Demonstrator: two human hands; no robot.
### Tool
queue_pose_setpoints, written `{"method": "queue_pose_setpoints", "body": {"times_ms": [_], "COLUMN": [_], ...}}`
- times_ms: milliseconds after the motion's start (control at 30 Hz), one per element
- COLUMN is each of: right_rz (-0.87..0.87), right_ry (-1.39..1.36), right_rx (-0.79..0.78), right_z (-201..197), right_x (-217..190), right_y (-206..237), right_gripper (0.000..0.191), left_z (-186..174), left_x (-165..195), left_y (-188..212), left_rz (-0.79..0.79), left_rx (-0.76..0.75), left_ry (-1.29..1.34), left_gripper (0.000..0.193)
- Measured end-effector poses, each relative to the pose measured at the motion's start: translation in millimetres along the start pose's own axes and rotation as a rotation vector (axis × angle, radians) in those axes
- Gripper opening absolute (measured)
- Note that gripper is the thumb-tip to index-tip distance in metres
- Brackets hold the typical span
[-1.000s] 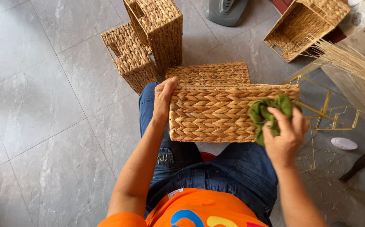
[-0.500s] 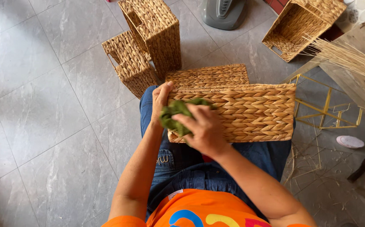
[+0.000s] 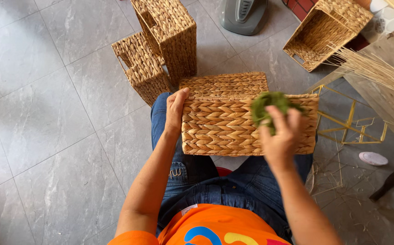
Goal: The person wipes the exterior and interior of a woven basket with a green cloth. After cleaning, the person stacks the basket with others and carries the stack to a different area.
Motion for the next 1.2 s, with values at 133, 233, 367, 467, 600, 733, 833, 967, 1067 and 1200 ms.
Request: {"method": "queue_pose_setpoints", "body": {"times_ms": [133, 233, 367, 467, 600, 733, 833, 967, 1067, 1200], "right_rz": [-0.169, -0.271, -0.312, -0.243, -0.009, 0.032, 0.041, -0.184, -0.31, -0.395], "right_ry": [-0.184, -0.355, -0.312, -0.099, 0.073, 0.105, 0.022, -0.137, -0.299, -0.301], "right_rx": [-0.215, -0.36, -0.395, -0.23, -0.031, 0.043, -0.028, -0.216, -0.331, -0.398], "right_z": [62, 87, 83, 50, -29, -46, -8, 54, 77, 78], "right_x": [-103, -150, -127, -63, 34, 47, 9, -96, -149, -147], "right_y": [3, 3, -4, -14, -16, 5, 15, 26, 32, 36], "right_gripper": [0.047, 0.054, 0.058, 0.047, 0.03, 0.028, 0.024, 0.039, 0.045, 0.048], "left_z": [-7, -5, -8, -5, -2, 3, -4, -4, -4, -7], "left_x": [-11, -12, -15, -12, -3, 6, -3, -3, -4, -8], "left_y": [-1, -6, -8, -2, 0, -1, -1, -5, -6, -2], "left_rz": [-0.019, 0.057, 0.047, -0.007, -0.046, 0.016, -0.047, -0.02, -0.01, -0.046], "left_rx": [0.001, -0.08, -0.043, -0.031, 0.007, -0.006, 0.046, 0.027, 0.02, 0.04], "left_ry": [-0.021, 0.105, -0.021, 0.009, 0.017, 0.048, -0.035, -0.005, 0.031, 0.054], "left_gripper": [0.029, 0.034, 0.033, 0.029, 0.027, 0.034, 0.031, 0.032, 0.03, 0.03]}}
Point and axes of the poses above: each hand's wrist, its own y-axis away from the middle knuckle, its own z-axis out of the palm, x = y × z, the point moved 10 cm from there along -y, towards the middle knuckle, and after that the axes turned 10 degrees about -y, right-handed, at the moved point
